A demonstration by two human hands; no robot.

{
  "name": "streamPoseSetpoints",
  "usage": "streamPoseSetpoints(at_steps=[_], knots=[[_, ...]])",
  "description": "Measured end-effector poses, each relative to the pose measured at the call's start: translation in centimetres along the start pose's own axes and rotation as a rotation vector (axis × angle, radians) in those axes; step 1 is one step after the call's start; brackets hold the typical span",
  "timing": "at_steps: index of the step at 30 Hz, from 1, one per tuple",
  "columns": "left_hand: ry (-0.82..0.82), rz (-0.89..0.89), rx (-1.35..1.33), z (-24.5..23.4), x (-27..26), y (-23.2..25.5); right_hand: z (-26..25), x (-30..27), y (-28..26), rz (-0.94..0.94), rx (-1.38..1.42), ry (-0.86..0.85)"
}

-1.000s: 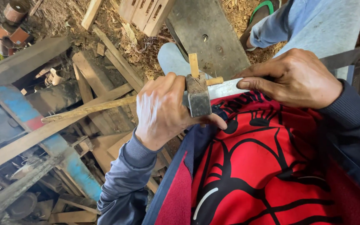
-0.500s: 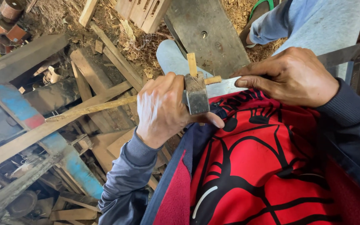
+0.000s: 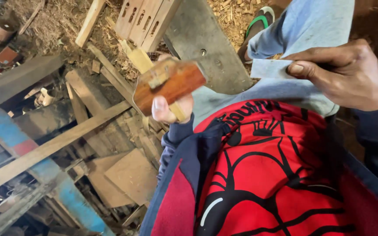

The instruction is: The person sits on the floor in a workshop and uses a chisel and mallet to carve a rectangular piece of wood. They repeatedly strike the chisel to remove wood shavings, occasionally pausing to inspect the work or adjust the wood's position.

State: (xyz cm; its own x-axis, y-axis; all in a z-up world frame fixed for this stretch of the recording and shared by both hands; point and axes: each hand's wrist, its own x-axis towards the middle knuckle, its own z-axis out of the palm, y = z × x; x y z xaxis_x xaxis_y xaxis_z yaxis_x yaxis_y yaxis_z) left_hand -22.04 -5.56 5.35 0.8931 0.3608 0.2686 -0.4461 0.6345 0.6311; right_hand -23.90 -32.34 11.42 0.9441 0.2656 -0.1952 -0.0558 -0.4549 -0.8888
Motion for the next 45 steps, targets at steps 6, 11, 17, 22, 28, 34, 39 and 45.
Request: streamPoseSetpoints(at_steps=[6, 11, 17, 22, 28, 34, 39, 45], knots=[[0.419, 0.459, -0.115, 7.0, 2.2, 0.0, 0.2, -0.2, -1.1, 0.060, 0.032, -0.048], [0.179, 0.574, 0.233, 6.0, 4.7, 0.3, 0.4, 0.3, -1.7, 0.016, 0.073, -0.039], [-0.715, 0.397, 1.055, 6.3, 4.4, 6.1, 0.6, 0.4, -3.0, -0.121, -0.027, -0.069], [-0.804, -0.161, 1.546, 7.0, 3.9, 8.2, 1.4, 1.0, -3.5, -0.146, -0.194, -0.068], [-1.143, -0.059, 1.839, 8.4, 4.3, 9.1, 2.4, 1.7, -3.0, -0.232, -0.297, -0.118], [-1.182, -0.034, 1.854, 8.6, 4.1, 9.2, 3.3, 1.8, -2.0, -0.131, -0.387, -0.201], [-1.209, -0.025, 1.873, 8.6, 3.8, 9.0, 3.5, 1.9, -1.5, -0.040, -0.393, -0.269], [-1.207, -0.064, 1.859, 8.2, 3.6, 8.7, 3.7, 1.8, -1.0, -0.075, -0.338, -0.256]])
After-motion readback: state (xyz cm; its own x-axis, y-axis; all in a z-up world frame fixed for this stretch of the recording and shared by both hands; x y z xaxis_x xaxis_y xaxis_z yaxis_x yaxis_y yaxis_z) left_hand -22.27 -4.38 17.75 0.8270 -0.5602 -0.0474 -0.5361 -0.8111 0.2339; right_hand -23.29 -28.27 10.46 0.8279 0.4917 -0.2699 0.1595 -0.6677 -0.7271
